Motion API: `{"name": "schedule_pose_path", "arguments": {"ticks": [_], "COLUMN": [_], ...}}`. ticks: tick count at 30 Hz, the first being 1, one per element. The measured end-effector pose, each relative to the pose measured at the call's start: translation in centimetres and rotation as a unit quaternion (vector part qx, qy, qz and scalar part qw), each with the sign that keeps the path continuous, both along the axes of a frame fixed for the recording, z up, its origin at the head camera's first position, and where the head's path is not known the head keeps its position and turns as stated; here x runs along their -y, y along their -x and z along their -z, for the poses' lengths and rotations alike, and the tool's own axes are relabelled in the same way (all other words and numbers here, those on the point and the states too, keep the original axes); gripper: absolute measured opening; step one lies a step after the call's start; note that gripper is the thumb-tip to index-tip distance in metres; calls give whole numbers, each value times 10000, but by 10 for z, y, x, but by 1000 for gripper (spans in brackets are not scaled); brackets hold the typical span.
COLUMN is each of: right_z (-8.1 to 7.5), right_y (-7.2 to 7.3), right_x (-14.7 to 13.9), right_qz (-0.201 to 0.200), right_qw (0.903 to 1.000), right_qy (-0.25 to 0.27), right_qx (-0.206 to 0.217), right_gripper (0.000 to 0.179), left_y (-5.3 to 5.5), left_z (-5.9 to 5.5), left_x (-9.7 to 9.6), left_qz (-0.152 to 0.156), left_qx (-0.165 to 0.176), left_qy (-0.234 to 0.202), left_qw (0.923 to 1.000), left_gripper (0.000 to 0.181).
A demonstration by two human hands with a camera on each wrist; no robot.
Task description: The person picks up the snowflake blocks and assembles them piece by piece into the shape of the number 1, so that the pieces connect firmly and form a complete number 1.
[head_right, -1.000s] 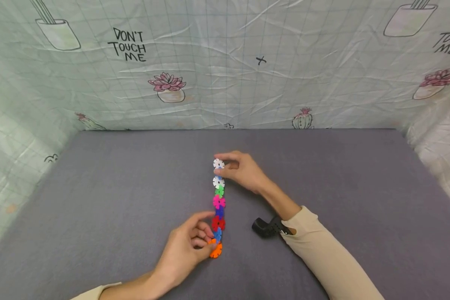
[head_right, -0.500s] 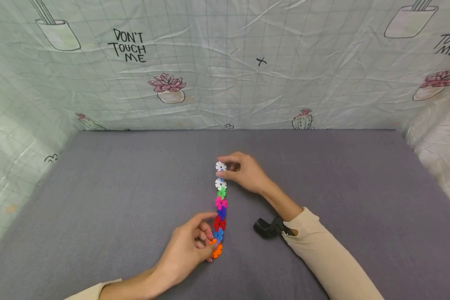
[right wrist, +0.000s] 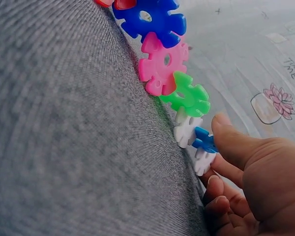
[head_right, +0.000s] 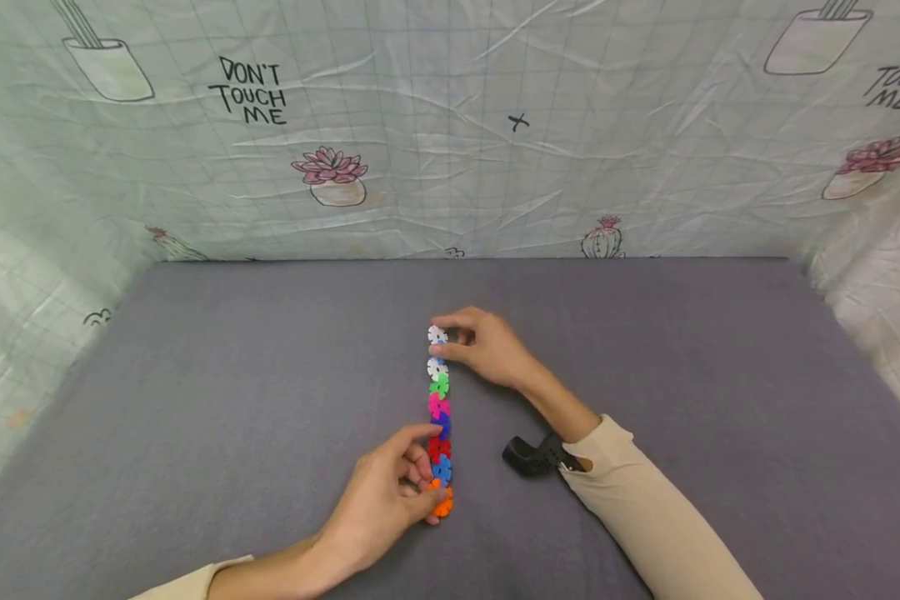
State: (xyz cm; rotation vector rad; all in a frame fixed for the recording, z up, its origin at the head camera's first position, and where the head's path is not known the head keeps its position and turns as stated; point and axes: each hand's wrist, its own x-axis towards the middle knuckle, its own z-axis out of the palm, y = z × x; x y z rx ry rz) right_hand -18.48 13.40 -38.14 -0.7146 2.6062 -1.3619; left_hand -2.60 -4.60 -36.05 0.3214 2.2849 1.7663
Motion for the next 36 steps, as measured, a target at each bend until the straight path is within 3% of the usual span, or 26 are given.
{"name": "schedule_pose_path", "arguments": {"ticks": [17,36], "right_z": [-3,-2], "right_y": [-2,-4], "right_x": [-1,-1], "right_qz": [-142,-80], "right_qw": [9998,10000], "right_qy": [-27,-58], "right_qx": [-143,-15], "right_gripper": [41,42], "left_y": [4,5], "left_z": [-2,3], "left_x": [-1,-1], "left_qz": [-69,-83], "left_qx": [-187,-194], "left_qy": [262,0], "left_qw": [9995,9998], "left_gripper": [57,58]}}
